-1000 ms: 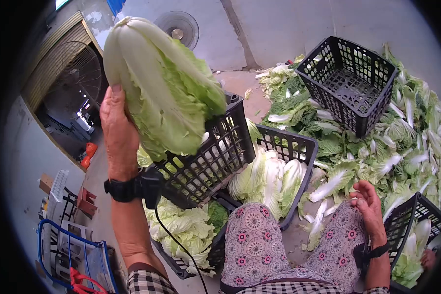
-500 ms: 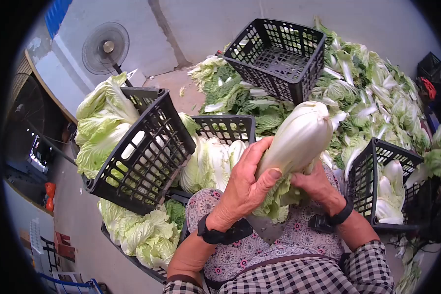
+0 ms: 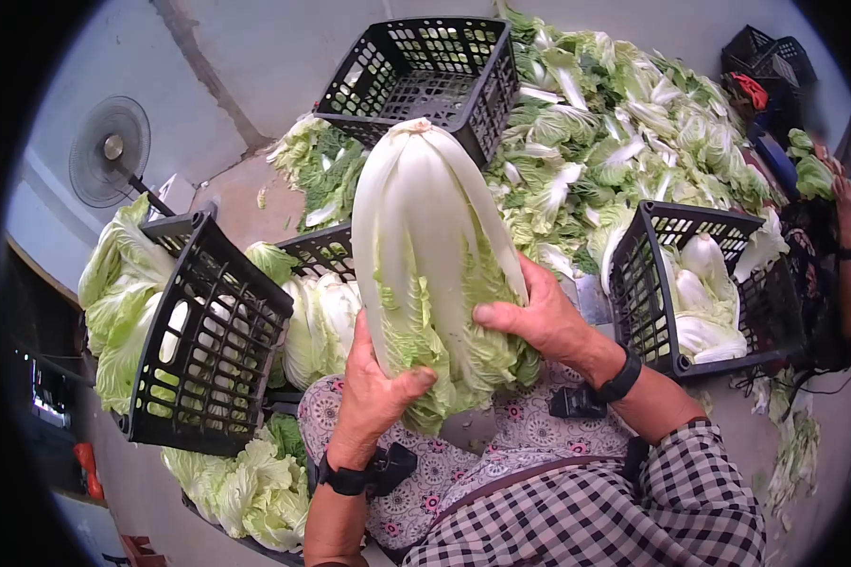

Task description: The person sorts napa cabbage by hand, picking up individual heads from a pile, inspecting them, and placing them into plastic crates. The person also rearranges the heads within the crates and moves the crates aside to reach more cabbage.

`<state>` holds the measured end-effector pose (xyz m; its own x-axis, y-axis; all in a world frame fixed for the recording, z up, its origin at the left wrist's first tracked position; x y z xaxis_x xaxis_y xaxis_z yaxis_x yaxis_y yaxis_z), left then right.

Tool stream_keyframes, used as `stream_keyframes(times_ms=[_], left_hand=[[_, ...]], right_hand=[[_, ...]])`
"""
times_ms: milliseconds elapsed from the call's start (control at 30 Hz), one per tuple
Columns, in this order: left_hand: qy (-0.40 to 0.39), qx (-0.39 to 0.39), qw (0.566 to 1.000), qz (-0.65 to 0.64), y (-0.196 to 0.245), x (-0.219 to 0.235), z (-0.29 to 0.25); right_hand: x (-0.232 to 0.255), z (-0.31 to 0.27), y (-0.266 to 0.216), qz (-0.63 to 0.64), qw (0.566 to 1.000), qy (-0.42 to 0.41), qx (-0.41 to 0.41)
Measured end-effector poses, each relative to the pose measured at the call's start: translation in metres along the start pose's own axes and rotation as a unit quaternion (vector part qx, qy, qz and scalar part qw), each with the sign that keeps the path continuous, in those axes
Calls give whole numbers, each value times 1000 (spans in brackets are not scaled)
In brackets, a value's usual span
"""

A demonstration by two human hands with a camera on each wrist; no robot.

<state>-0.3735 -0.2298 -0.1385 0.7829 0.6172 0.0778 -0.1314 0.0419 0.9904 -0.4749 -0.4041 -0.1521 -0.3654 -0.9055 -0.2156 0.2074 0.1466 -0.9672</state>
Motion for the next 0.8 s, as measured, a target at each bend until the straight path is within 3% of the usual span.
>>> stream_keyframes(times_ms=[100, 233, 333, 367, 467, 667, 800], left_hand=[[-26, -93, 994, 50, -6, -14, 4], [-35, 17, 999, 30, -20, -2, 3], [-67, 49, 996, 31, -28, 8, -1], [-57, 27, 997, 34, -27, 8, -3], [-79, 54, 995, 39, -31, 17, -7], [-79, 58, 994, 52, -29, 19, -12], [-76, 85, 992, 44, -32, 22, -13]], right_hand=[[21, -10, 2, 70, 993, 85, 48], [61, -26, -8, 110, 970, 189, 105], [95, -36, -19, 153, 940, 266, 147], [109, -40, -20, 156, 929, 295, 160], [157, -48, -17, 180, 887, 376, 197], [246, -72, -16, 168, 764, 547, 298], [302, -97, -9, 130, 711, 606, 333]])
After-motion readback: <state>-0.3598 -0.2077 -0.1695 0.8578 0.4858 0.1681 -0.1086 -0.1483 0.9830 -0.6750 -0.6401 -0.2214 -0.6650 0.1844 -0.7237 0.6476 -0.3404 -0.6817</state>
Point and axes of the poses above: each hand's wrist, its own z-axis towards the middle knuckle, its own x-axis out of the back of the hand, y = z × x, the point moved 4 cm from there along z, towards the middle knuckle, and after that the axes turned 2 degrees about y, right-handed, at the moved point
